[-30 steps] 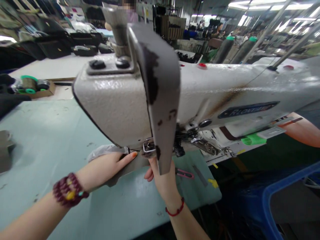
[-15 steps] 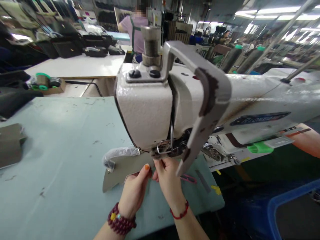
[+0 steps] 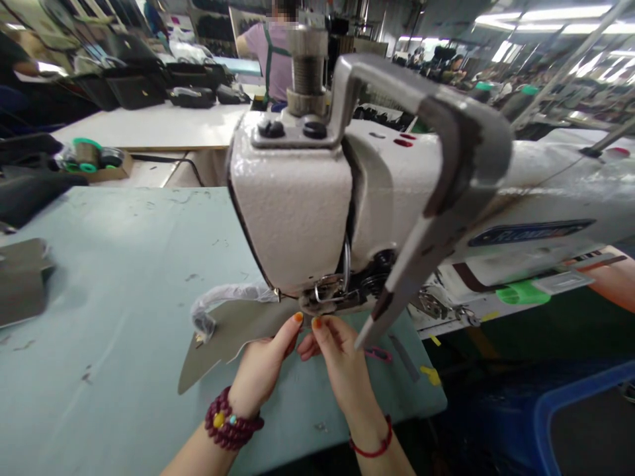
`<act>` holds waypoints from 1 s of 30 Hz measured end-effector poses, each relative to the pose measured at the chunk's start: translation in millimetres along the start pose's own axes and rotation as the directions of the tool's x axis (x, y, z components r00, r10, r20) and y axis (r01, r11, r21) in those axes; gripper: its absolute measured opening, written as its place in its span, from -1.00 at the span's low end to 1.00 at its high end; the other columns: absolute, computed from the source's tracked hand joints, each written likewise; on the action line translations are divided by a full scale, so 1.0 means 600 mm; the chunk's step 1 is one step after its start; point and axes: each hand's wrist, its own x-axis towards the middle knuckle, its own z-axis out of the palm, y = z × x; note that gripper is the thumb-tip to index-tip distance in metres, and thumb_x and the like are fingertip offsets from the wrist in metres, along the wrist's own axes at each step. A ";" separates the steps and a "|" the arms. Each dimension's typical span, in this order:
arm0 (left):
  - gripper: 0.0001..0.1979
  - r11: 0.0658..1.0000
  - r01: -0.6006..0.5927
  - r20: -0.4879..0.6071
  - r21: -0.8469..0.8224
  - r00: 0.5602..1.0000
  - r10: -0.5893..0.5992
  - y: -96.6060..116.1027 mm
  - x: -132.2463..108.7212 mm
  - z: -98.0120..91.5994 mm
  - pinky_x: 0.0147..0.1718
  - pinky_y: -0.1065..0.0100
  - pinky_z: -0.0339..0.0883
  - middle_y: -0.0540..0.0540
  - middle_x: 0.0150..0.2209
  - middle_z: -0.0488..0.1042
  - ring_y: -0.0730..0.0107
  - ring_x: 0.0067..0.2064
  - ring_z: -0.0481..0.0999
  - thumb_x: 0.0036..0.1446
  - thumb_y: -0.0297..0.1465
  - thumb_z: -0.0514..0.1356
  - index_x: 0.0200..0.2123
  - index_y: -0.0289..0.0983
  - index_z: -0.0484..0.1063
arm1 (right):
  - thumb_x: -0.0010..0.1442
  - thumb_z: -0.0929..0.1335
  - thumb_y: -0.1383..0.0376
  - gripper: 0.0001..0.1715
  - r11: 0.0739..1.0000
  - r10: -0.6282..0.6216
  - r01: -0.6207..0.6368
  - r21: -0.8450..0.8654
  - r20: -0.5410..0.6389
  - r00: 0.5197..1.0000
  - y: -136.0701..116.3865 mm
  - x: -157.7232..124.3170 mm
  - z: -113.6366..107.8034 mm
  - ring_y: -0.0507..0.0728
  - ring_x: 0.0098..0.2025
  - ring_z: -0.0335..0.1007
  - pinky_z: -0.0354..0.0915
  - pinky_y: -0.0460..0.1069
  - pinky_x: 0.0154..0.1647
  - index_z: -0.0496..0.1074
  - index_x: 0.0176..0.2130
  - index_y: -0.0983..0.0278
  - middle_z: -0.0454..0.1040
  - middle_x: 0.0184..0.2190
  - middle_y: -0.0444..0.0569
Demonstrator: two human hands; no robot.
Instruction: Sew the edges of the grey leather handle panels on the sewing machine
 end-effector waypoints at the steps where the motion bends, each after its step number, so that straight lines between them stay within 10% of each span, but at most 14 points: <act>1: -0.58 1.000 0.018 0.018 -0.024 1.000 -0.017 0.001 0.000 0.001 -0.54 0.39 0.13 0.02 -0.62 0.31 0.41 -0.53 0.23 -0.06 -0.03 0.31 -0.63 -0.27 0.40 | 0.28 0.32 0.05 -0.58 1.000 -0.008 0.008 0.004 0.002 1.000 -0.001 -0.001 0.001 0.03 -0.52 0.44 0.37 -0.13 -0.44 0.41 -0.41 0.32 0.52 -0.54 -0.06; 18: -0.58 0.996 0.055 0.122 -0.075 0.992 -0.045 0.004 0.008 -0.003 -0.42 0.35 0.28 -0.06 -0.48 0.47 0.34 -0.42 0.38 -0.06 -0.04 0.31 -0.48 -0.34 0.51 | 0.20 0.36 0.06 -0.61 0.997 0.048 -0.043 0.071 -0.077 0.996 0.007 0.008 0.013 0.00 -0.63 0.39 0.31 -0.15 -0.54 0.42 -0.44 0.33 0.49 -0.63 -0.09; 30: -0.66 0.984 0.041 0.103 -0.171 0.994 -0.024 0.022 0.022 0.011 -0.54 0.39 0.10 0.07 -0.62 0.24 0.47 -0.53 0.17 -0.02 -0.14 0.31 -0.58 -0.29 0.38 | 0.22 0.34 0.07 -0.59 1.000 0.027 -0.027 0.005 -0.125 0.992 0.005 0.015 0.026 0.02 -0.64 0.40 0.31 -0.15 -0.57 0.45 -0.46 0.33 0.48 -0.66 -0.07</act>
